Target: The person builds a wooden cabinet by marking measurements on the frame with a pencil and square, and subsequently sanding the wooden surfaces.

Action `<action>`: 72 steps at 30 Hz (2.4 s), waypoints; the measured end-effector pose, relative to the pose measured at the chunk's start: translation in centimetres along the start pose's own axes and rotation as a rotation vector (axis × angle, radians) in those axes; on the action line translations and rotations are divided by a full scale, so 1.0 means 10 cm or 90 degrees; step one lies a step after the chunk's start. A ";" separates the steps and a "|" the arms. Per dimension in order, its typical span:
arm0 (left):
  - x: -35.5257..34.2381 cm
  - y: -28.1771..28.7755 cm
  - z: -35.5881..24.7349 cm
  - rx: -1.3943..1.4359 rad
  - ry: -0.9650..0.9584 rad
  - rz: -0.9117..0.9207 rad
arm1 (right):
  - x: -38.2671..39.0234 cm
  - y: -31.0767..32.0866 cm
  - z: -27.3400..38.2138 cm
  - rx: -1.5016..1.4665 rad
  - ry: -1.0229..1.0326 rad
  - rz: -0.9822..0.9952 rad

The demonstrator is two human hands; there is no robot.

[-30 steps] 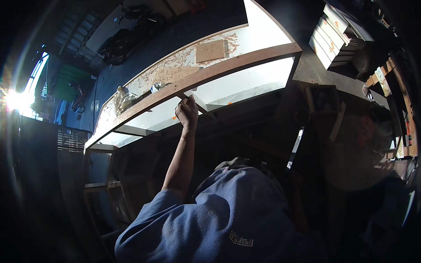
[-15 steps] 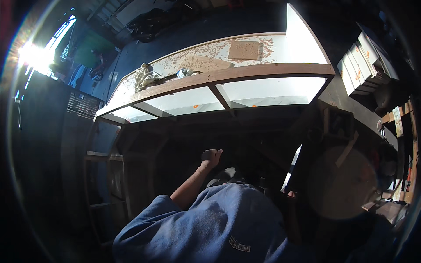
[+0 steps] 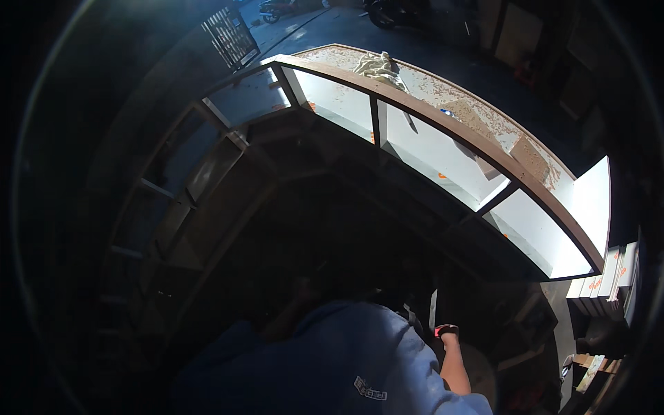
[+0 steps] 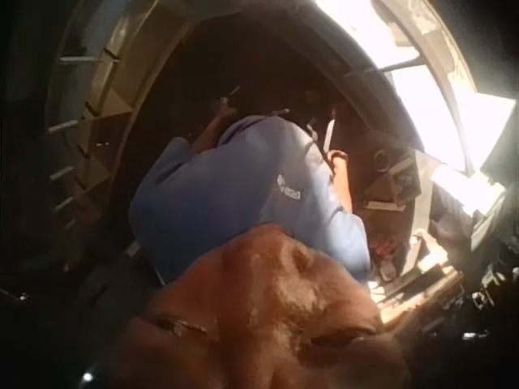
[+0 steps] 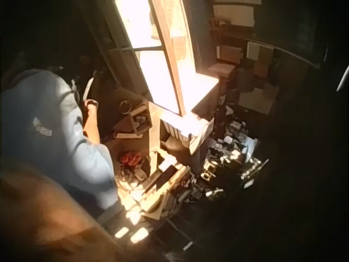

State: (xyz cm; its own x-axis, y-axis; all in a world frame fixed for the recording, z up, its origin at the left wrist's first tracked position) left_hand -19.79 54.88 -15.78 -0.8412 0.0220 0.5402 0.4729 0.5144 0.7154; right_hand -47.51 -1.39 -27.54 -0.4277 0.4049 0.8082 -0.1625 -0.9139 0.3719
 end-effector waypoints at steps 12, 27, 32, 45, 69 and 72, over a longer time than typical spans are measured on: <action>-0.70 0.42 2.93 -0.251 0.016 -0.010 | 1.46 -2.98 3.82 -0.135 0.161 0.292; -1.01 2.01 1.74 0.835 0.202 -0.126 | 1.98 -4.75 6.02 0.206 0.311 0.628; -1.30 3.05 0.94 0.926 0.078 -0.189 | 1.88 -5.13 6.84 0.258 0.367 0.777; -2.06 4.63 0.62 0.756 0.229 -0.555 | 2.24 -6.05 7.79 0.306 0.508 0.984; -2.63 6.60 2.33 0.347 -0.510 -0.116 | 3.94 -8.79 9.02 -0.031 0.748 0.344; -2.83 6.68 2.47 0.350 -0.496 -0.025 | 3.90 -8.89 9.06 0.056 0.852 0.244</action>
State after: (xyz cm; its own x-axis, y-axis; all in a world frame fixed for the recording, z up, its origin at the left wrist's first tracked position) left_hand 29.13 109.78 5.79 -0.8858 0.4589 -0.0695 0.4177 0.8534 0.3118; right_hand 30.79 98.20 12.26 -0.9553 -0.2472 -0.1618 0.1918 -0.9354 0.2969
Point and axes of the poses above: each hand's wrist, its own x-axis away from the middle knuckle, its own y-axis out of the back of the hand, z = x × y, the point moved 6 cm from there along -x, towards the middle knuckle, and after that the axes turned 2 degrees about z, right-handed, at the moved point
